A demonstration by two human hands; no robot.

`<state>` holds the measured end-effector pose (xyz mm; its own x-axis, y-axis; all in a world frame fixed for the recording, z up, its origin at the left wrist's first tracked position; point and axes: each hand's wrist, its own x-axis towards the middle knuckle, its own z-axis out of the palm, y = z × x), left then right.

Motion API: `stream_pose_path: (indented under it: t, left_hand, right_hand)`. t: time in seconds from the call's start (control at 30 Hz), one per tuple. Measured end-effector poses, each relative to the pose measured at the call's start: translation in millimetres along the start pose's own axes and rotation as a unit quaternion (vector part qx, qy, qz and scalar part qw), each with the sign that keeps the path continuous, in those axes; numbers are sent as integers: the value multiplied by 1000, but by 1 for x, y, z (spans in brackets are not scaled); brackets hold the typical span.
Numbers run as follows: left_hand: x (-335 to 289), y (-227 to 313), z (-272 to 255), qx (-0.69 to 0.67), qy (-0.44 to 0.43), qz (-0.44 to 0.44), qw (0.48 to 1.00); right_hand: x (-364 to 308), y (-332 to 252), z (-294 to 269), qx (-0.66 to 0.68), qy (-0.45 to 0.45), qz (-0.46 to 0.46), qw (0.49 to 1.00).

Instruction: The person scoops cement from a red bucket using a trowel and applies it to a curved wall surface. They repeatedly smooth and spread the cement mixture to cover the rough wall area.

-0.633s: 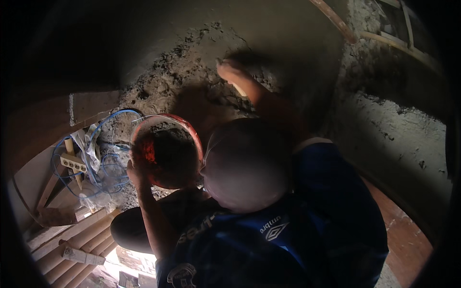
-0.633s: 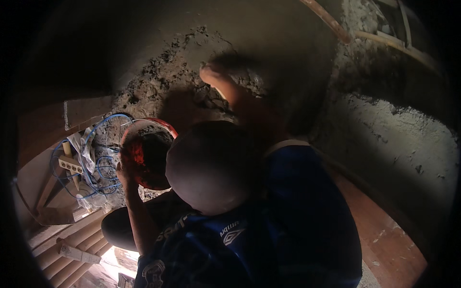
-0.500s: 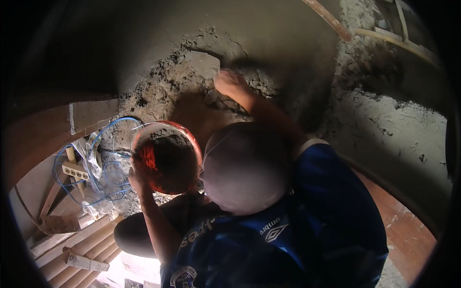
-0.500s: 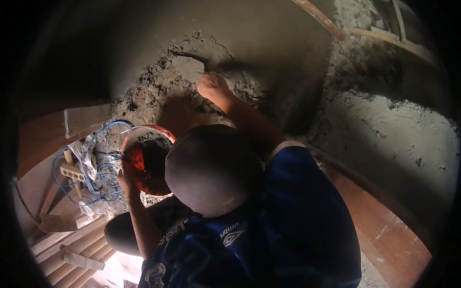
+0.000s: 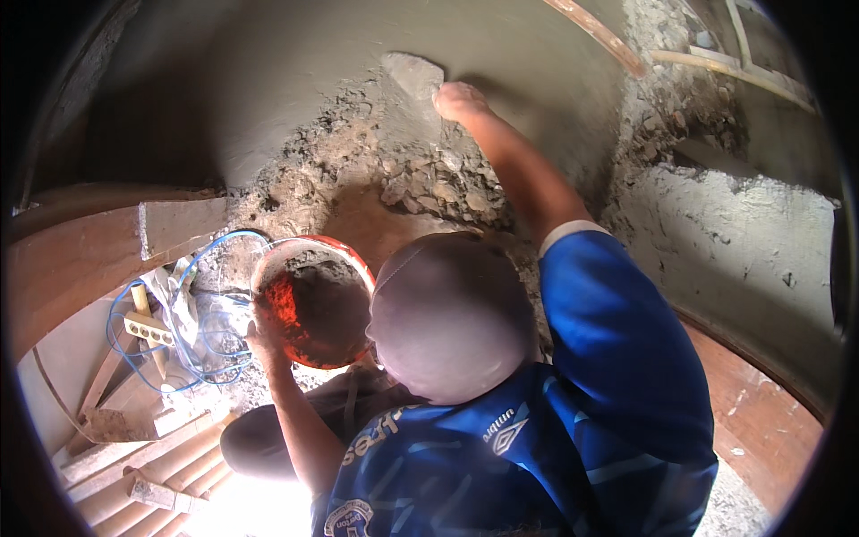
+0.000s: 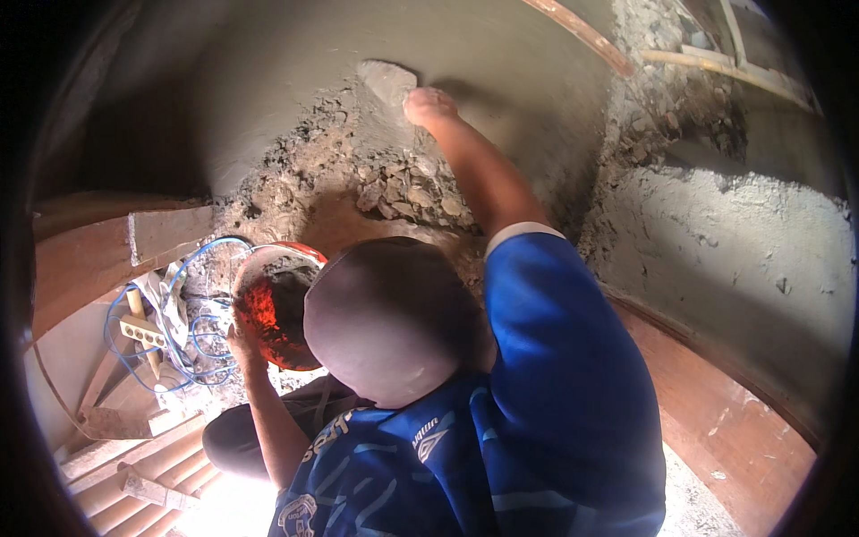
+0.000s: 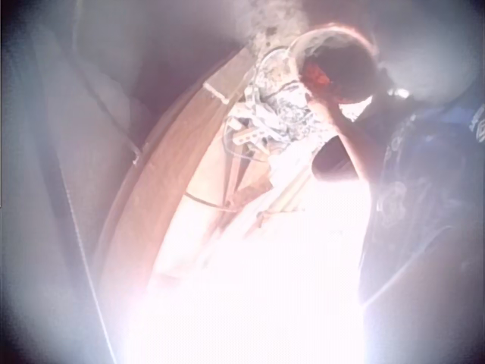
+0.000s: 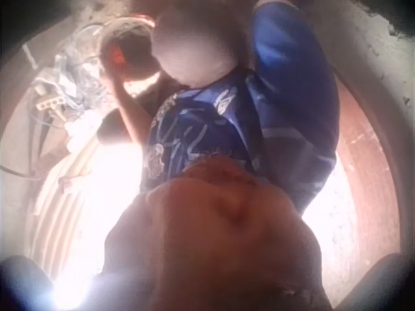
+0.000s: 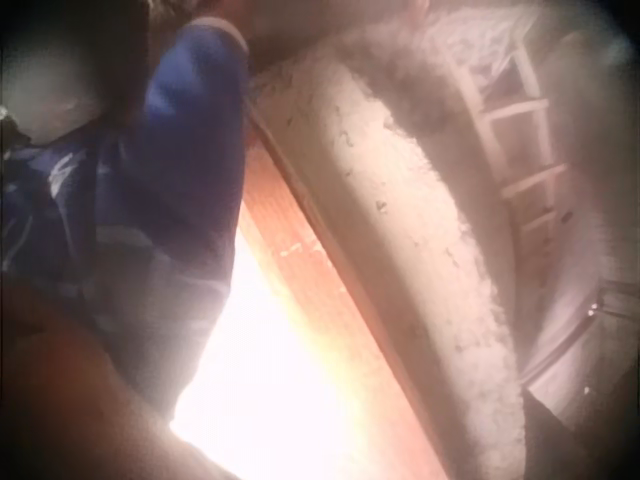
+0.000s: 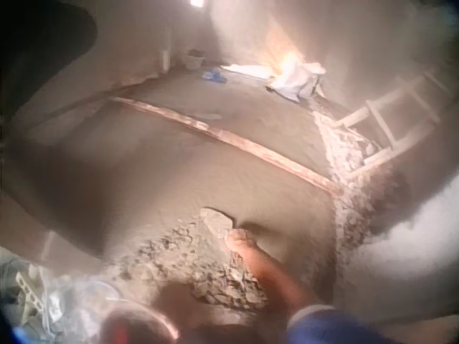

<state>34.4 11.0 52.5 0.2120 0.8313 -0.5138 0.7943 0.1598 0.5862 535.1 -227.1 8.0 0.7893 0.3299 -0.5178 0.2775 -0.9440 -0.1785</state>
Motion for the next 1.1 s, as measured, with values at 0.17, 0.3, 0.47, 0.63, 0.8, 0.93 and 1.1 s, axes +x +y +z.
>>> stream_pose_path:
  t: [0.17,0.3,0.47,0.63,0.8,0.93,1.1]
  left_hand:
    - [12,-7,3,37,2,-15,999]
    - [3,-10,5,95,44,118,987]
    - [-4,4,4,-84,31,1,996]
    - [-10,8,10,-103,14,30,994]
    - [-16,20,4,-77,-1,-10,997]
    - [-17,21,5,-31,8,25,999]
    - [-17,25,5,-60,22,-3,998]
  right_hand:
    - [-12,17,52,399,6,15,917]
    - [-110,1,65,490,-125,71,860]
    - [-127,26,57,527,-158,118,827]
    - [-50,63,25,598,-14,43,800]
    - [-7,11,4,524,-42,100,845]
    - [-5,-21,24,377,-59,74,921]
    - [-40,-78,15,55,-134,-72,987]
